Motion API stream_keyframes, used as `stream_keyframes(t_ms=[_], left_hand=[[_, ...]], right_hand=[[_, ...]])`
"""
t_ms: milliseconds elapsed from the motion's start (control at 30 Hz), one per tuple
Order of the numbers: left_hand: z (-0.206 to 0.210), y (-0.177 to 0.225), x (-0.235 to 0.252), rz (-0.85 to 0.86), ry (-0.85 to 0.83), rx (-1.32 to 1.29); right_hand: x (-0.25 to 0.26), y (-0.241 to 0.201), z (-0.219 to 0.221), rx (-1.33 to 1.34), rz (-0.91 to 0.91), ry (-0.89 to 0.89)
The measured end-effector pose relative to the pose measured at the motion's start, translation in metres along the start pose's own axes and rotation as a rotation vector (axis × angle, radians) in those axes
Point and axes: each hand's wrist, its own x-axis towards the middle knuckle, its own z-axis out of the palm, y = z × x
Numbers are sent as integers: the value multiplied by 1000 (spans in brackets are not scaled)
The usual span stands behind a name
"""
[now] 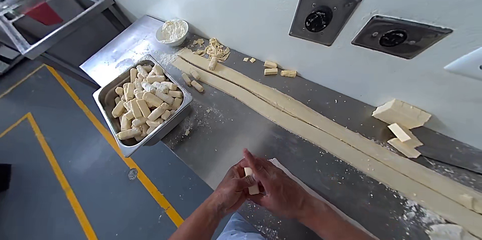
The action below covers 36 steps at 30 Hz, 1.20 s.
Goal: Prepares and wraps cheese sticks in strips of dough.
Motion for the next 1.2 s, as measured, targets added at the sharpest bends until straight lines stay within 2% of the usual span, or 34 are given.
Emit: stream_keyframes(t_ms=[67,233,300,367,400,467,533,567,633,733,767,833,933,967,1033,1067,1100,1133,1200], left_hand=[[2,1,4,-5,-22,-32],[30,-7,15,-73,352,-33],[27,-12,15,-31,395,22],[13,-4,17,84,369,120],[1,11,19,186,375,210],[-33,70,17,428,499,453],[-67,144,18,619,802,809],[-80,180,19,650,957,916],[-99,237,19,575,1145,1043],[-115,272,22,444,1246,1204],[-111,269,23,447,1242,1253],[-90,242,23,566,1121,1340],[-61,137,29,695,784,1315],[-59,92,34,678,611,1204],[-40,8,48,491,220,888],[-22,-25,54,395,41,726],[-2,-52,58,340,-68,574],[18,-71,60,311,-82,445],[50,-90,66,275,65,215]], right_hand=[[-3,2,4,-11,-33,93],[-14,-8,19,-104,-50,142],[-15,-9,26,-79,-30,134],[-14,-11,24,-19,3,118],[-12,-10,20,-14,26,115],[-16,6,9,-117,122,149],[-34,29,-9,-249,302,183],[-45,39,-18,-280,402,187],[-60,50,-27,-293,550,142],[-59,51,-21,-253,621,40],[-53,49,-22,-239,661,-11],[-39,46,-29,-187,781,-151],[-30,46,-44,-43,820,-217],[-28,44,-48,38,785,-175],[-26,35,-59,179,699,-74],[-26,28,-66,218,671,-47],[-24,21,-72,237,653,-44],[-23,15,-77,247,654,-67],[-19,11,-86,238,674,-116]])
